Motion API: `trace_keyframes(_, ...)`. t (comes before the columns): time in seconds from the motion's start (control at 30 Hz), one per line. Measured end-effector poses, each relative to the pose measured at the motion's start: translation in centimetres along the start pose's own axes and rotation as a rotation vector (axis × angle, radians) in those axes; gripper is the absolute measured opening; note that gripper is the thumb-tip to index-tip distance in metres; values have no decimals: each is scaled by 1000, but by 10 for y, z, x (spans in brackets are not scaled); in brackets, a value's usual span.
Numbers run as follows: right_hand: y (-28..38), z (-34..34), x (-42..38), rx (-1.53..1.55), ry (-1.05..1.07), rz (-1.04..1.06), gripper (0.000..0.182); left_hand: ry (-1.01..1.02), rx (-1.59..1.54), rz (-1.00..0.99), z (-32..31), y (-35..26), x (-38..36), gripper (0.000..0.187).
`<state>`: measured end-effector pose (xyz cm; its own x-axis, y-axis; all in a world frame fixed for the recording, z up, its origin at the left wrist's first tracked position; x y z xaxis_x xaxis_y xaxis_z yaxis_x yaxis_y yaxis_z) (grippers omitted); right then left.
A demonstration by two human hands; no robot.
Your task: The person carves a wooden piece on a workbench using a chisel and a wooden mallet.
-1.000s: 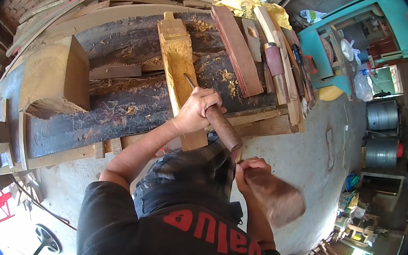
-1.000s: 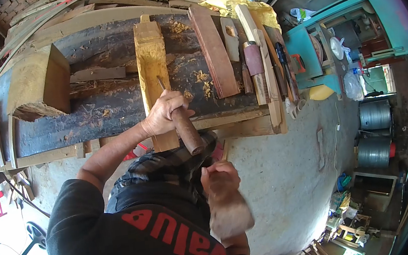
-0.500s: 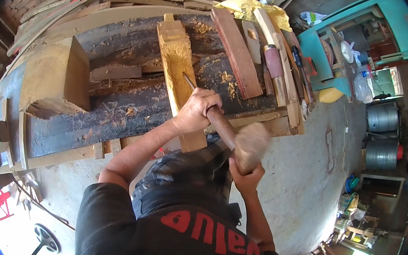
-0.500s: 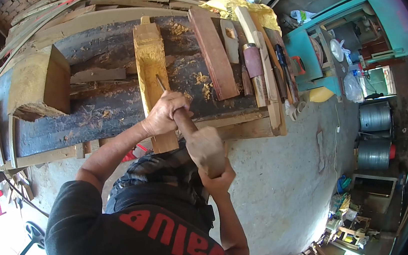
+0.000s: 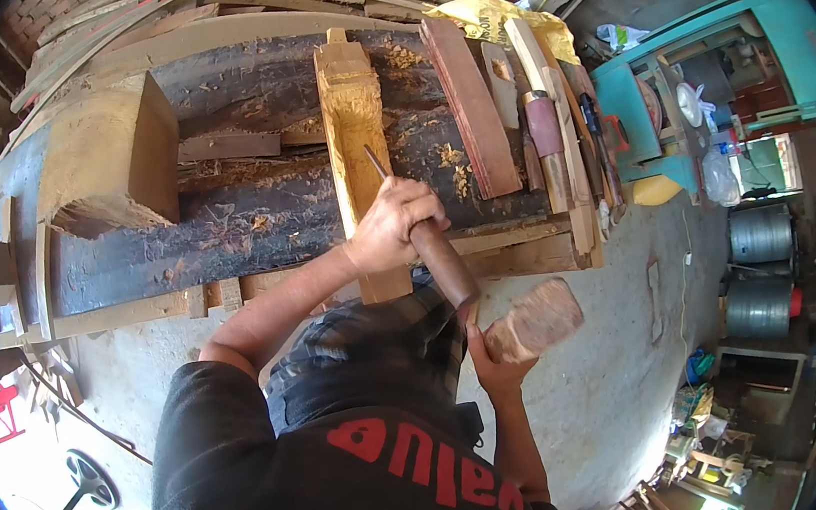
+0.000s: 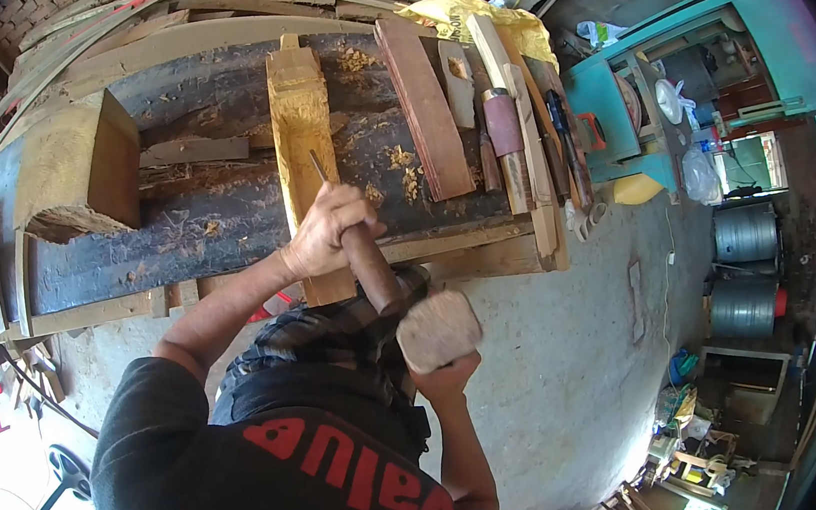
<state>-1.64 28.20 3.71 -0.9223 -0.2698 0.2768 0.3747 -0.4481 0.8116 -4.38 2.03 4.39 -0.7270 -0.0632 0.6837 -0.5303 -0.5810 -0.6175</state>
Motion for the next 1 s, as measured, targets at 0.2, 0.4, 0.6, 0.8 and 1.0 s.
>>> trace_keyframes(0.2,14,2,4,-35,67,-153,45,-28,-85,65,-2,4,-6,26)
trace_keyframes(0.4,72,3,6,-243,22,85,25,-70,-144,116,4,8,1,24)
trace_keyframes(0.6,23,-11,13,-87,49,-132,32,-124,-176,115,8,17,3,28)
trace_keyframes(0.8,23,-23,10,-229,136,63,33,-115,-185,82,6,13,-2,26)
trace_keyframes(1.0,32,-14,2,44,-60,233,35,-69,-160,86,2,14,-4,24)
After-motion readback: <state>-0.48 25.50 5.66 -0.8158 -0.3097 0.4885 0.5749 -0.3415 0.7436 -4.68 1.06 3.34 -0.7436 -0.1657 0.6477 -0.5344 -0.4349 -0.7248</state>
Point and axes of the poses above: each hand's wrist, its own x-axis towards the middle knuckle, its own z-axis out of the back of the hand, y = z × x, the point moved 8 cm from there along x, towards the middle knuckle, and after that the axes turned 6 degrees about -z, right-handed, at the moved point
